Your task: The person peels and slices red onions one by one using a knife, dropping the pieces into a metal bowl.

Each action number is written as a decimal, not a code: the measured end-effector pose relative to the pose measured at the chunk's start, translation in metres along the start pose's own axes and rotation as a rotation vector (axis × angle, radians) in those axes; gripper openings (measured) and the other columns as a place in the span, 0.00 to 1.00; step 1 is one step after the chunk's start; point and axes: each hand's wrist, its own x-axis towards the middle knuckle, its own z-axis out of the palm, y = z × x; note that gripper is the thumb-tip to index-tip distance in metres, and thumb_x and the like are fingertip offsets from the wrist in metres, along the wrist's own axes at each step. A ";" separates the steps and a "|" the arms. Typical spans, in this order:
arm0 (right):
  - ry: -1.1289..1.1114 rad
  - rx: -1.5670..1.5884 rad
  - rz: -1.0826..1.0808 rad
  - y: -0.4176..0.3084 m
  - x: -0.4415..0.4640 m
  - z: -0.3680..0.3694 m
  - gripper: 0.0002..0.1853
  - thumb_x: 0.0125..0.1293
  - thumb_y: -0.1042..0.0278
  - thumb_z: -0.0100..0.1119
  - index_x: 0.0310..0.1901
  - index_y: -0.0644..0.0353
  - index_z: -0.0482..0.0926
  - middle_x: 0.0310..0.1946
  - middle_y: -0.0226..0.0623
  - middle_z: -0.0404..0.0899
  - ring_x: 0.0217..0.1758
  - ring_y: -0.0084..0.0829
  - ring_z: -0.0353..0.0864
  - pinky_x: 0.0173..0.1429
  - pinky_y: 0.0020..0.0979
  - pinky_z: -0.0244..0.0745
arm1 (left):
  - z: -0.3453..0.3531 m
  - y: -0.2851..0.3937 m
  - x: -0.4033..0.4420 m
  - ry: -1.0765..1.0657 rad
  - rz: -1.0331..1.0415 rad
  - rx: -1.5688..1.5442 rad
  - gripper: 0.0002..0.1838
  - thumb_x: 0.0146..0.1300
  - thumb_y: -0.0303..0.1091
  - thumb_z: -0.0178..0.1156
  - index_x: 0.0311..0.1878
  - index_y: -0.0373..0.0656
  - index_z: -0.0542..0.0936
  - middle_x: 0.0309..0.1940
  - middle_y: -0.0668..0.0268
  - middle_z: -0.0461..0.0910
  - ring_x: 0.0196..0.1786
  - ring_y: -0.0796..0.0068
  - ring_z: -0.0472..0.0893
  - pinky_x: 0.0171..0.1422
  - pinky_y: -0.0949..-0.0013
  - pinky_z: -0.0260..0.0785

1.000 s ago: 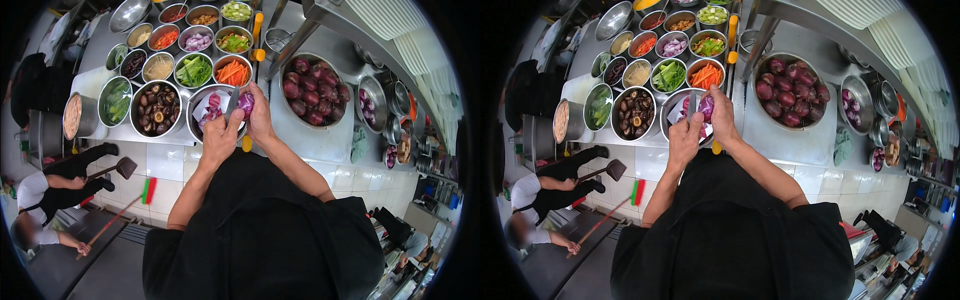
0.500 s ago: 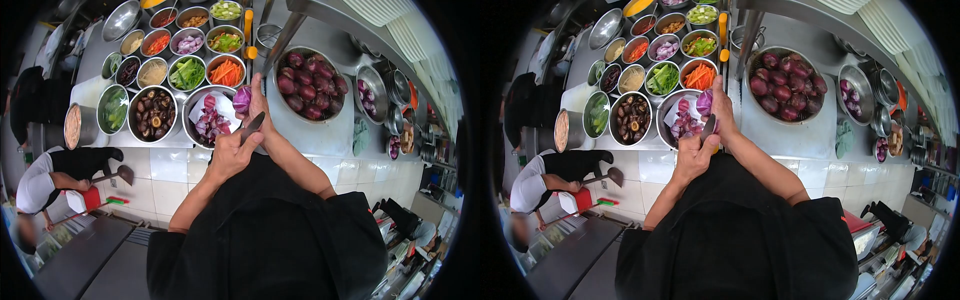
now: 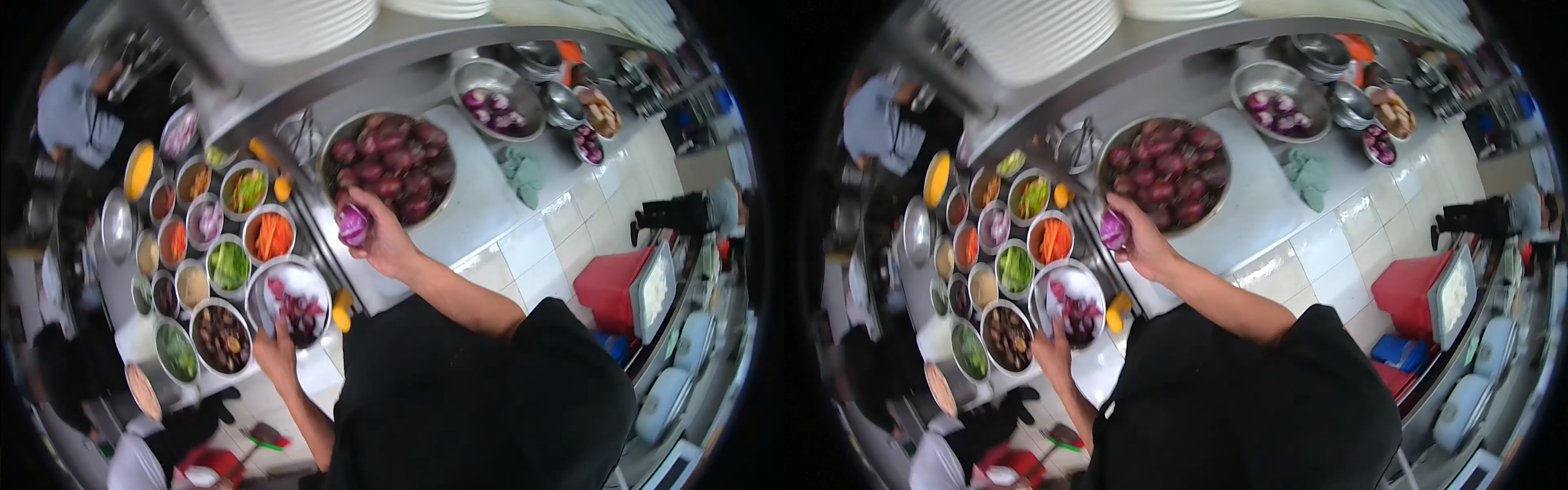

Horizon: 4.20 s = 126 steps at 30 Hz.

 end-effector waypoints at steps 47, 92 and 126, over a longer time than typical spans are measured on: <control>0.127 -1.573 -0.851 -0.192 0.009 -0.111 0.21 0.54 0.68 0.69 0.51 0.57 0.79 0.46 0.38 0.79 0.48 0.36 0.78 0.42 0.32 0.74 | 0.012 0.062 -0.025 -0.022 -0.175 -0.084 0.25 0.62 0.48 0.67 0.39 0.29 0.77 0.28 0.51 0.82 0.27 0.64 0.78 0.35 0.61 0.70; -0.309 -0.292 0.051 0.045 -0.021 0.036 0.23 0.73 0.47 0.38 0.46 0.59 0.75 0.31 0.32 0.78 0.24 0.19 0.74 0.20 0.20 0.62 | -0.012 0.072 0.001 -0.165 0.244 -0.421 0.36 0.41 0.61 0.77 0.19 0.34 0.71 0.10 0.63 0.67 0.16 0.75 0.65 0.21 0.65 0.60; -0.028 -0.756 0.150 0.069 -0.019 0.059 0.22 0.70 0.51 0.38 0.32 0.62 0.75 0.24 0.29 0.71 0.23 0.17 0.65 0.25 0.19 0.57 | 0.001 0.044 0.010 -0.125 0.531 -0.250 0.35 0.54 0.65 0.66 0.23 0.34 0.75 0.13 0.57 0.73 0.17 0.58 0.76 0.25 0.61 0.69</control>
